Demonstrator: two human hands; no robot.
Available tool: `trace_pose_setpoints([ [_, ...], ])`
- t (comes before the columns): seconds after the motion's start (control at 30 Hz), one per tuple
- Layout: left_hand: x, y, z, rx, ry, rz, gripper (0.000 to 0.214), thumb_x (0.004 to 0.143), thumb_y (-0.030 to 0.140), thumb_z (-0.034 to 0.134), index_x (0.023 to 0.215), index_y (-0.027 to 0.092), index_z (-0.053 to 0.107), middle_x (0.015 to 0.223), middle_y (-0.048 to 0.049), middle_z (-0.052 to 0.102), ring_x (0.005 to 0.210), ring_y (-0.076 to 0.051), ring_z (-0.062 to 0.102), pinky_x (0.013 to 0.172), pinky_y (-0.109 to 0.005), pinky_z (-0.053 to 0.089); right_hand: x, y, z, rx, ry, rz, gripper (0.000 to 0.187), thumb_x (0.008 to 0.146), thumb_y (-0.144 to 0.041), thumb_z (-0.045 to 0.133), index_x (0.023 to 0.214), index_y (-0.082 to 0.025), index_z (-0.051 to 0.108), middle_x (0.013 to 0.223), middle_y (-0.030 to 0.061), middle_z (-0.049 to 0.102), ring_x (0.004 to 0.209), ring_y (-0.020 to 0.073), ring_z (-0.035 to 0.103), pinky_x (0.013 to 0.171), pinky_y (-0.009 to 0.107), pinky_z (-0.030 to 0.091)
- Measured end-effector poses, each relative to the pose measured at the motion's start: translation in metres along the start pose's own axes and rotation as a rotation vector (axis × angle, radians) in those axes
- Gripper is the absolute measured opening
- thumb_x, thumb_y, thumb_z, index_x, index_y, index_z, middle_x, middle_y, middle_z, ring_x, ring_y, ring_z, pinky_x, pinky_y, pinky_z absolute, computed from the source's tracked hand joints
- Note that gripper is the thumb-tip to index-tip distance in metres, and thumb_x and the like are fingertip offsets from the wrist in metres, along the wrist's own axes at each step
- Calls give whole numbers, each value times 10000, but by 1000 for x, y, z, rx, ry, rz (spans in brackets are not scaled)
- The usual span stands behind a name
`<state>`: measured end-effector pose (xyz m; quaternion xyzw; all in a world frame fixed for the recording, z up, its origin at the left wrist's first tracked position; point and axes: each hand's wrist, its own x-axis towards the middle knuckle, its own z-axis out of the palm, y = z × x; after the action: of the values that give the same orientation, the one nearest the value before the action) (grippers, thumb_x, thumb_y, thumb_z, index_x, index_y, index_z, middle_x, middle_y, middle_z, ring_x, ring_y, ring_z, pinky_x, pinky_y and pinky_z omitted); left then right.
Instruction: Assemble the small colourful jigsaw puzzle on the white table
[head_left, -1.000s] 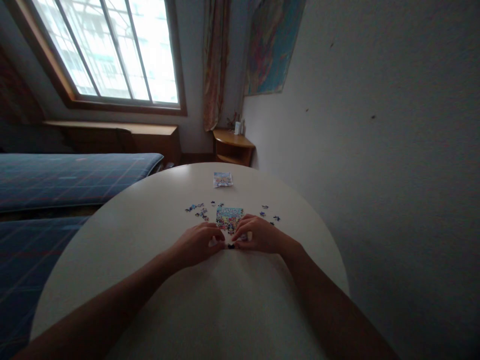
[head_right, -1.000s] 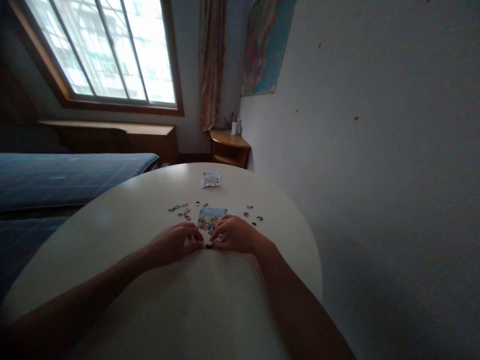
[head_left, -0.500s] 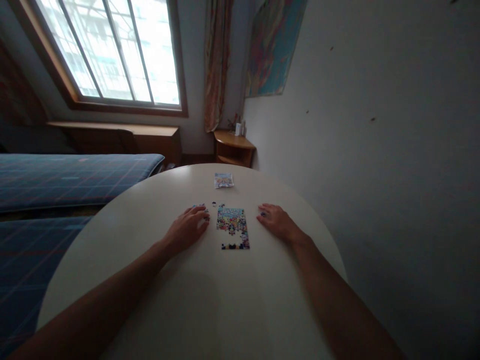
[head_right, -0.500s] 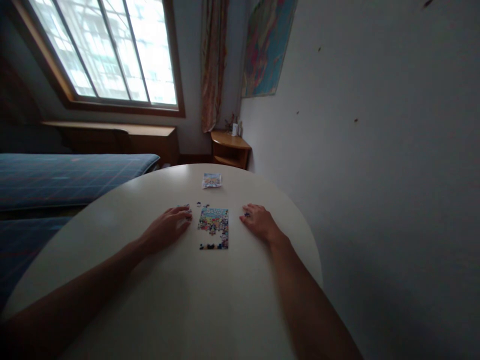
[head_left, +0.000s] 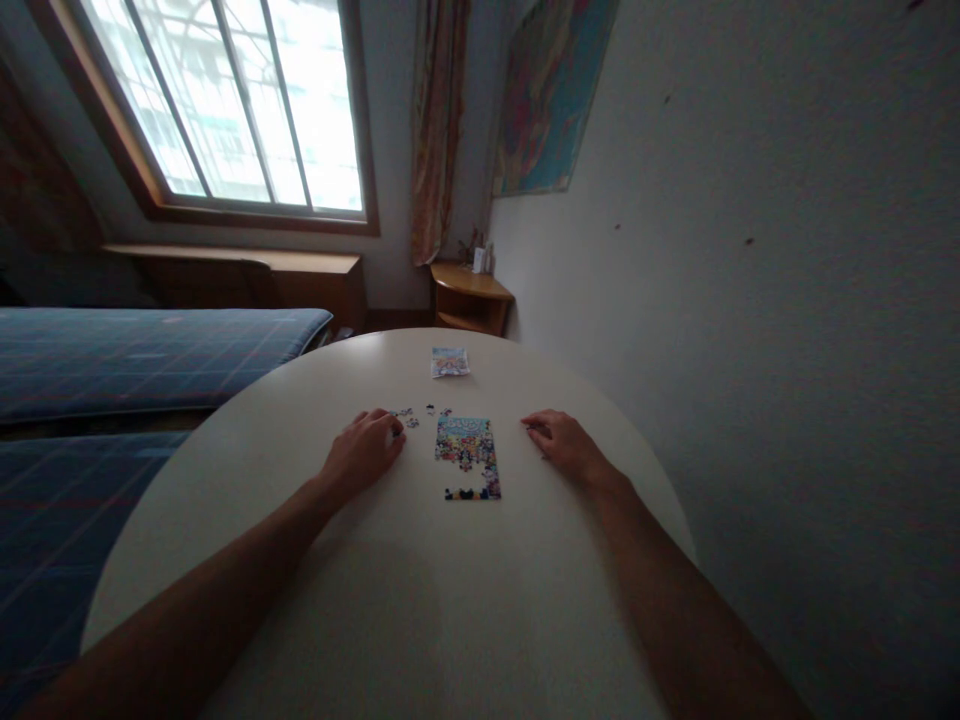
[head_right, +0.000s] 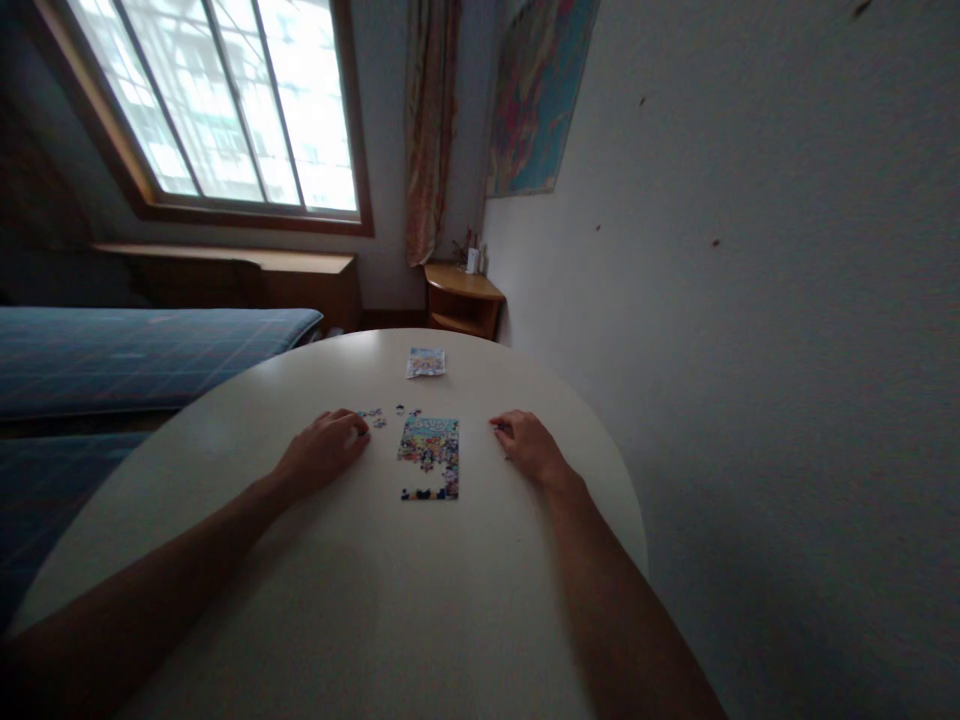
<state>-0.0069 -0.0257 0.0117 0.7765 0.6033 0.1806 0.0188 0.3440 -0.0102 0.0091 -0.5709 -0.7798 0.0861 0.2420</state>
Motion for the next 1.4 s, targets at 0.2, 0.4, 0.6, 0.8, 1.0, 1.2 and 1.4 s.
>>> trace_pose_setpoints([
  [0.2, 3, -12, 1, -17, -77, 6, 202, 914, 319, 522, 1006, 243, 685, 1155, -49, 667, 1055, -240, 614, 904, -347, 482, -1, -1, -1, 108, -5, 81, 264, 854, -136, 607, 1085, -176, 730, 1102, 109, 735, 981, 217, 698, 939, 368, 527],
  [0.4, 5, -12, 1, -40, -99, -14, 211, 911, 312, 529, 1026, 244, 693, 1114, -57, 680, 1011, -229, 638, 825, -310, 485, -1, 0, 2, 144, 2, 91, 263, 861, -150, 604, 1083, -199, 736, 1043, 85, 755, 911, 202, 714, 902, 354, 540],
  [0.6, 5, -13, -1, -96, -89, -23, 207, 885, 298, 572, 1051, 252, 687, 1104, -33, 701, 922, -198, 674, 758, -272, 482, 0, 1, 3, 209, 25, 130, 285, 862, -165, 598, 1114, -194, 727, 979, 71, 763, 801, 170, 712, 825, 301, 553],
  [0.8, 8, -20, -6, -113, -65, -39, 215, 895, 286, 552, 1067, 260, 679, 974, -4, 748, 860, -184, 687, 710, -255, 466, 3, 7, -4, 126, 194, 211, 267, 838, -125, 576, 1035, -182, 747, 1000, 79, 768, 822, 173, 708, 851, 314, 551],
  [1.0, 13, -33, -9, -89, -30, -77, 214, 918, 317, 540, 1070, 264, 680, 976, -4, 753, 857, -186, 691, 716, -259, 468, 4, 19, -5, 146, 333, 296, 254, 828, -134, 571, 1019, -153, 736, 969, 94, 769, 752, 159, 701, 752, 285, 560],
  [1.2, 15, -40, -18, -50, -9, -202, 231, 913, 296, 541, 1106, 286, 668, 1032, 2, 753, 925, -203, 693, 759, -282, 485, 3, 23, -3, 165, 362, 315, 257, 821, -125, 568, 1016, -144, 734, 969, 108, 767, 760, 164, 712, 742, 280, 557],
  [1.4, 15, -45, -23, -50, -9, -264, 247, 920, 308, 524, 1120, 271, 662, 1053, -16, 750, 944, -223, 693, 786, -318, 501, 3, 28, -2, 185, 376, 319, 254, 813, -144, 575, 1010, -151, 734, 944, 102, 767, 744, 158, 710, 736, 279, 560],
])
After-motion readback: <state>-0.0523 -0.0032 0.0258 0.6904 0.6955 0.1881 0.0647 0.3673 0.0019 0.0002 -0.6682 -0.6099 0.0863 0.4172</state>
